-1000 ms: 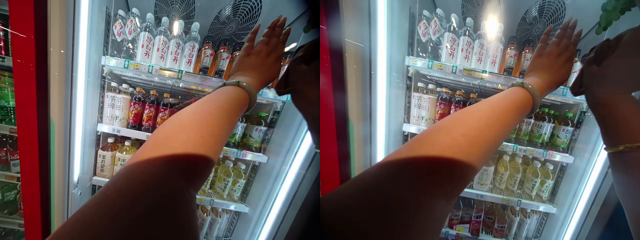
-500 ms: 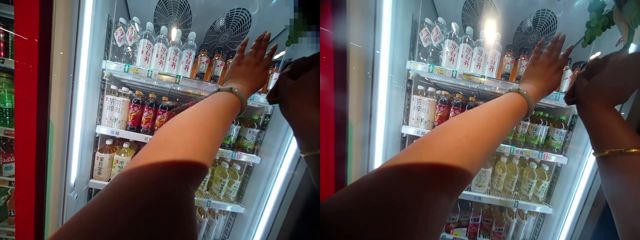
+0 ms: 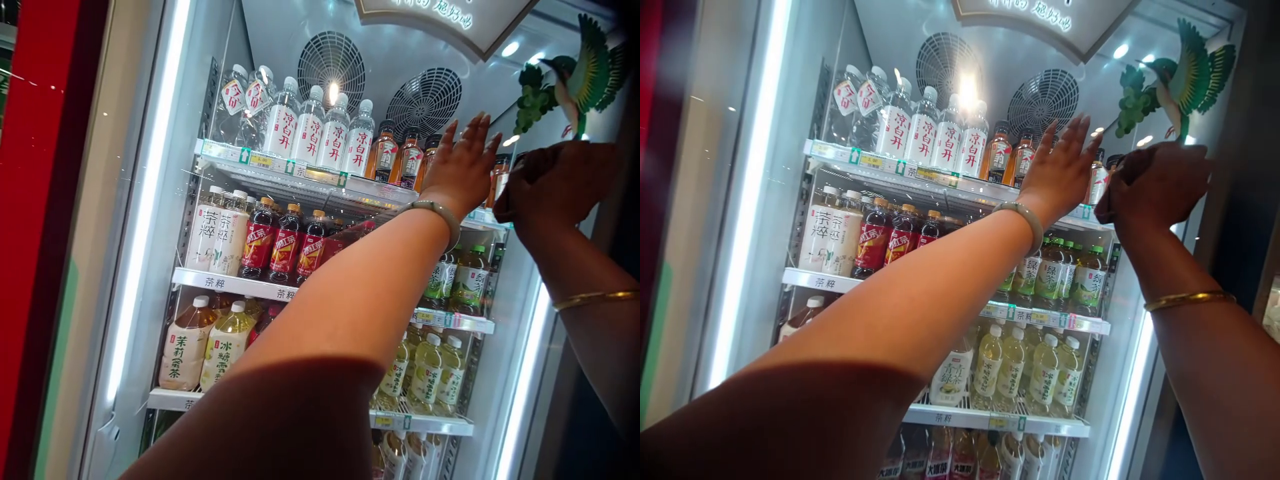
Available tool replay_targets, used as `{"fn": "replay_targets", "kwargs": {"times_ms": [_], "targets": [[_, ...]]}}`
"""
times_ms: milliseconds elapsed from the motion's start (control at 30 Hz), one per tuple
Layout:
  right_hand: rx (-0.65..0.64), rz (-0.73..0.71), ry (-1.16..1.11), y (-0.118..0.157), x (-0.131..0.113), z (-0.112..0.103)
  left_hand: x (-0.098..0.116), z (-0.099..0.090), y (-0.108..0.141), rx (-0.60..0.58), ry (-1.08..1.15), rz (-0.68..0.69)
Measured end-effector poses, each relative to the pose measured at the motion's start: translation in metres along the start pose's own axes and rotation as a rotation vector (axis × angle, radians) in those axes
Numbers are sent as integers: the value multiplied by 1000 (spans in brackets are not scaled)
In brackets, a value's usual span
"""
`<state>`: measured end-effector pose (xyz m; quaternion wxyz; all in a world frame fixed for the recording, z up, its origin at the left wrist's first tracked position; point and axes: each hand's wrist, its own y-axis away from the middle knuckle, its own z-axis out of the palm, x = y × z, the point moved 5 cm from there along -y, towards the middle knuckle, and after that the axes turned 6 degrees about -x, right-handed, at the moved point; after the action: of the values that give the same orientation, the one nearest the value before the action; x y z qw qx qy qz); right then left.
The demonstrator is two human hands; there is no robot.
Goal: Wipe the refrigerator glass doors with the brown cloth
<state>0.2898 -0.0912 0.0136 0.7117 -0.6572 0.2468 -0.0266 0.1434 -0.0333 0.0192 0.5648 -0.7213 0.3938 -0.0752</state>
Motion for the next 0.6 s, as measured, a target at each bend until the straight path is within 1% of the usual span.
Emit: {"fn": "replay_targets", "kwargs": {"times_ms": [67, 100, 200, 267, 300, 367, 433, 600], "targets": [[38, 63, 31, 11, 1, 3, -1, 1, 0, 11, 37, -9], [34, 45, 37, 14, -3, 4, -1, 1, 0, 16, 55, -7], [10, -102, 31, 12, -20, 1, -1, 3, 0, 9, 86, 6], [-5, -205, -4, 1, -29, -5, 0, 4, 0, 6, 84, 10], [-10, -232, -30, -5, -31, -8, -1, 4, -1, 8, 79, 7], [-8, -220, -83, -13, -29, -13, -1, 5, -2, 15, 69, -5], [-1, -172, -106, -13, -22, -14, -1, 5, -3, 17, 65, -14], [28, -45, -41, 15, -8, -4, -1, 4, -2, 16, 56, 10]]}}
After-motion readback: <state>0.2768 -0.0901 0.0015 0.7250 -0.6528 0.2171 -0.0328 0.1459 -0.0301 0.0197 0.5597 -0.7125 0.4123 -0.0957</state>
